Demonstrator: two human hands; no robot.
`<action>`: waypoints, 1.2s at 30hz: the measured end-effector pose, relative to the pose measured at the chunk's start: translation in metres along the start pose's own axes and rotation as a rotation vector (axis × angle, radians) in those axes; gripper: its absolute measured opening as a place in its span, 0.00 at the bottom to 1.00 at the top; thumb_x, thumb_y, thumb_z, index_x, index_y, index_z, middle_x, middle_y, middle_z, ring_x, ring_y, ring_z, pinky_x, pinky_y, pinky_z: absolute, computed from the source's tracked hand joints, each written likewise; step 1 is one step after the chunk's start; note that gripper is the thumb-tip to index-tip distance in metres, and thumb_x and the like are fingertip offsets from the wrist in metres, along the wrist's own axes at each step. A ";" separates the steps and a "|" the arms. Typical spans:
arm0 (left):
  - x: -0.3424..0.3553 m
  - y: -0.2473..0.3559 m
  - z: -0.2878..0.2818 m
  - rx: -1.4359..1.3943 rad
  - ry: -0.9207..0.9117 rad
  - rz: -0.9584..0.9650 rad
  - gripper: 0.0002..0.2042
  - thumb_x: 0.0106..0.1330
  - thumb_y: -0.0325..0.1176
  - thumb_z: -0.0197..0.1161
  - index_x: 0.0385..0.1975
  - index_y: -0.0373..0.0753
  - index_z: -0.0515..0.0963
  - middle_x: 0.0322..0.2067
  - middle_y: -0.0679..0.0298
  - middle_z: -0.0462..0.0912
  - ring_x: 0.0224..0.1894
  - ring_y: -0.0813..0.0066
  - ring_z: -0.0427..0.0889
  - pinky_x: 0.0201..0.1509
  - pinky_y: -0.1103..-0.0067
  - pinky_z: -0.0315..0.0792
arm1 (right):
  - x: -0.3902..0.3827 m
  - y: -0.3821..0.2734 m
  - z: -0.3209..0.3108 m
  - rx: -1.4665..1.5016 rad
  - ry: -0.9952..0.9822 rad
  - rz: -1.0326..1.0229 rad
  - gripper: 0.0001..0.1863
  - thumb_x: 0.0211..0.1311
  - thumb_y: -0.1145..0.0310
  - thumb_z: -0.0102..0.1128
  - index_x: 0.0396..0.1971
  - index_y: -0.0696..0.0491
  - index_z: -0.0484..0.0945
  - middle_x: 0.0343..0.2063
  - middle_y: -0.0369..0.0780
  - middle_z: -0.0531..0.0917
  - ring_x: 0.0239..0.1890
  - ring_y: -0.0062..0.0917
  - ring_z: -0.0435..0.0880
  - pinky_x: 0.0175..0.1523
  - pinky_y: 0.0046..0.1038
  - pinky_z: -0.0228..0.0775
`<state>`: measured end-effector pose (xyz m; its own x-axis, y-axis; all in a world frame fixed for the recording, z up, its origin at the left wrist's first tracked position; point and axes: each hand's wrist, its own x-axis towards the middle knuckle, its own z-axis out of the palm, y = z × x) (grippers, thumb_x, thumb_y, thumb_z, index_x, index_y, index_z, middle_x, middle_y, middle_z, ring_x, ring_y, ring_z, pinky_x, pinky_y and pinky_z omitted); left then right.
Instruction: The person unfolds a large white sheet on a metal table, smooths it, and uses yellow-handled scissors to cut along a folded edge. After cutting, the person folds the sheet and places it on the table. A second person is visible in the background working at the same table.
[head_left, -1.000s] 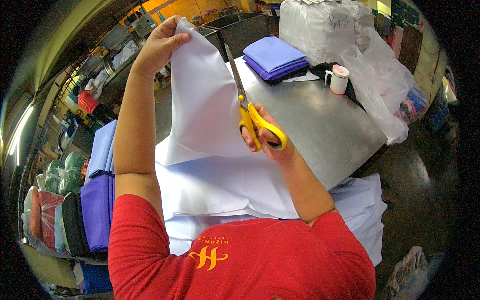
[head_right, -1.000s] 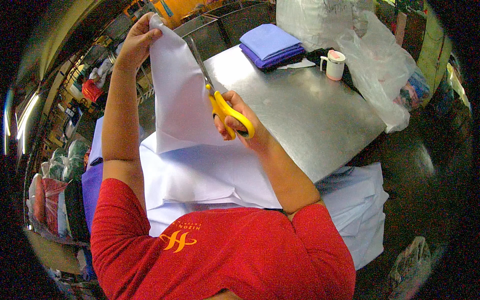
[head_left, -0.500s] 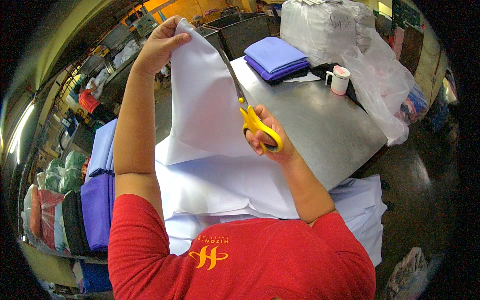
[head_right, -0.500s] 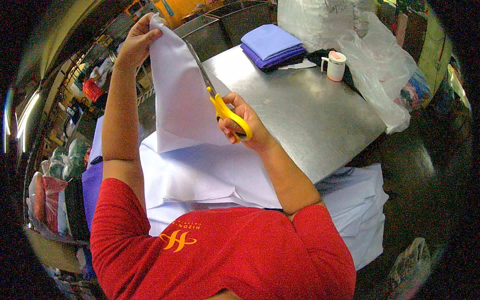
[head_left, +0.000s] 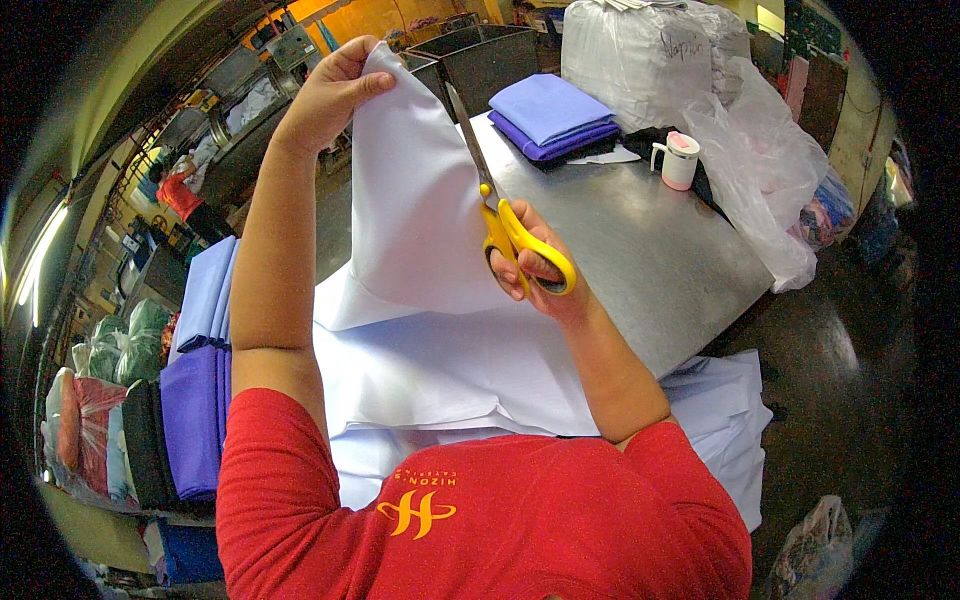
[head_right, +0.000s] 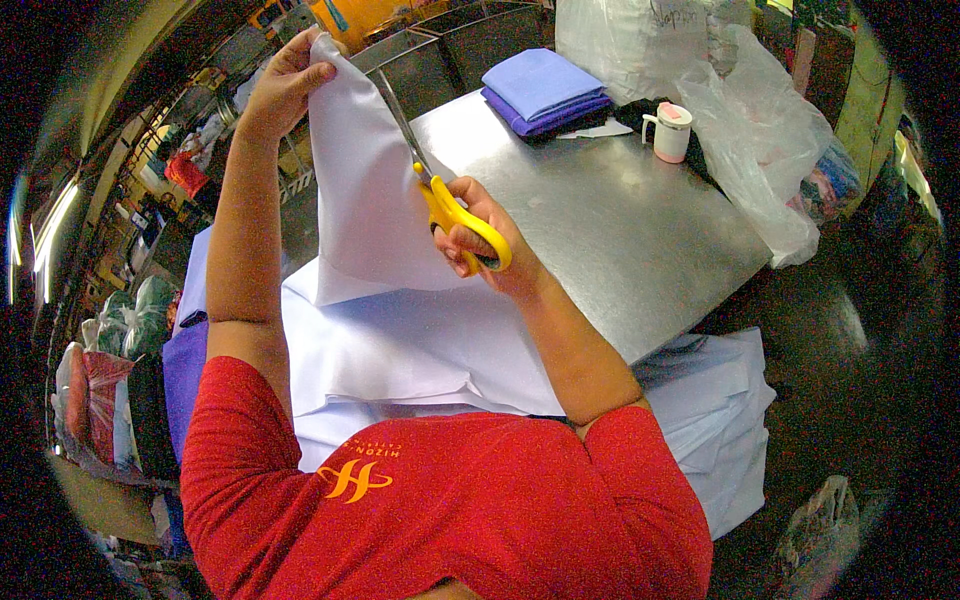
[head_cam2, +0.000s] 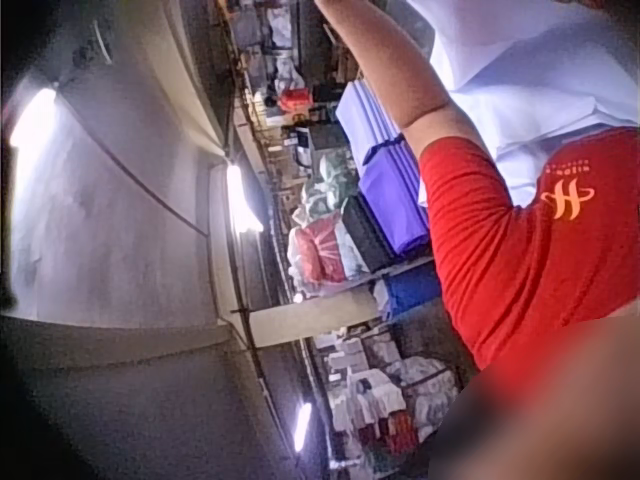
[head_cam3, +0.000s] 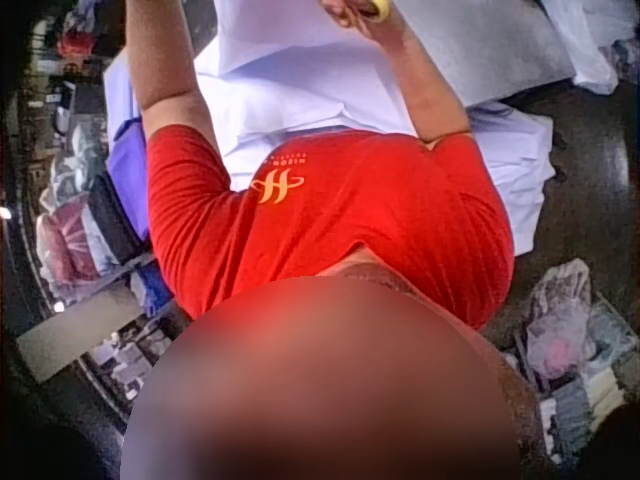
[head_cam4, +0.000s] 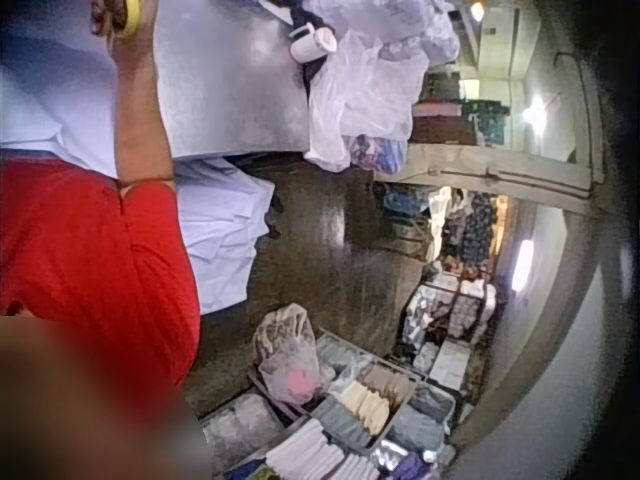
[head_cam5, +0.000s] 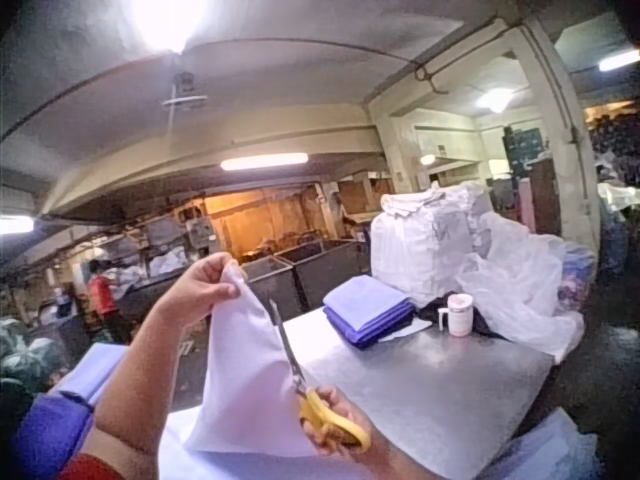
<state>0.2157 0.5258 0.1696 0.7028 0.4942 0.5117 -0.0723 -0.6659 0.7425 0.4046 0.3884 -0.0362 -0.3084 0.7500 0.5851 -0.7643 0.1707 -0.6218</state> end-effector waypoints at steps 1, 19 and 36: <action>0.000 -0.001 0.000 0.002 -0.005 -0.002 0.10 0.55 0.35 0.67 0.32 0.42 0.73 0.29 0.72 0.77 0.32 0.85 0.75 0.39 0.85 0.71 | -0.001 0.000 -0.001 0.011 0.003 0.005 0.32 0.47 0.53 0.69 0.47 0.47 0.61 0.18 0.34 0.69 0.15 0.13 0.67 0.16 0.11 0.59; -0.005 -0.003 0.014 -0.047 -0.051 -0.047 0.10 0.55 0.33 0.67 0.32 0.41 0.74 0.28 0.71 0.77 0.32 0.84 0.75 0.41 0.84 0.71 | 0.001 -0.004 0.005 -0.088 -0.014 0.019 0.37 0.44 0.43 0.67 0.46 0.47 0.59 0.22 0.34 0.71 0.19 0.14 0.68 0.21 0.14 0.58; -0.009 -0.003 0.020 -0.018 -0.076 -0.047 0.10 0.55 0.34 0.67 0.32 0.41 0.73 0.28 0.72 0.77 0.33 0.85 0.75 0.41 0.85 0.70 | 0.002 0.003 0.004 -0.051 0.013 -0.023 0.37 0.44 0.47 0.69 0.50 0.47 0.60 0.19 0.34 0.69 0.17 0.14 0.65 0.17 0.12 0.59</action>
<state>0.2235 0.5121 0.1538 0.7574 0.4801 0.4426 -0.0502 -0.6330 0.7725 0.3991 0.3878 -0.0350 -0.2836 0.7540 0.5925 -0.7413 0.2196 -0.6342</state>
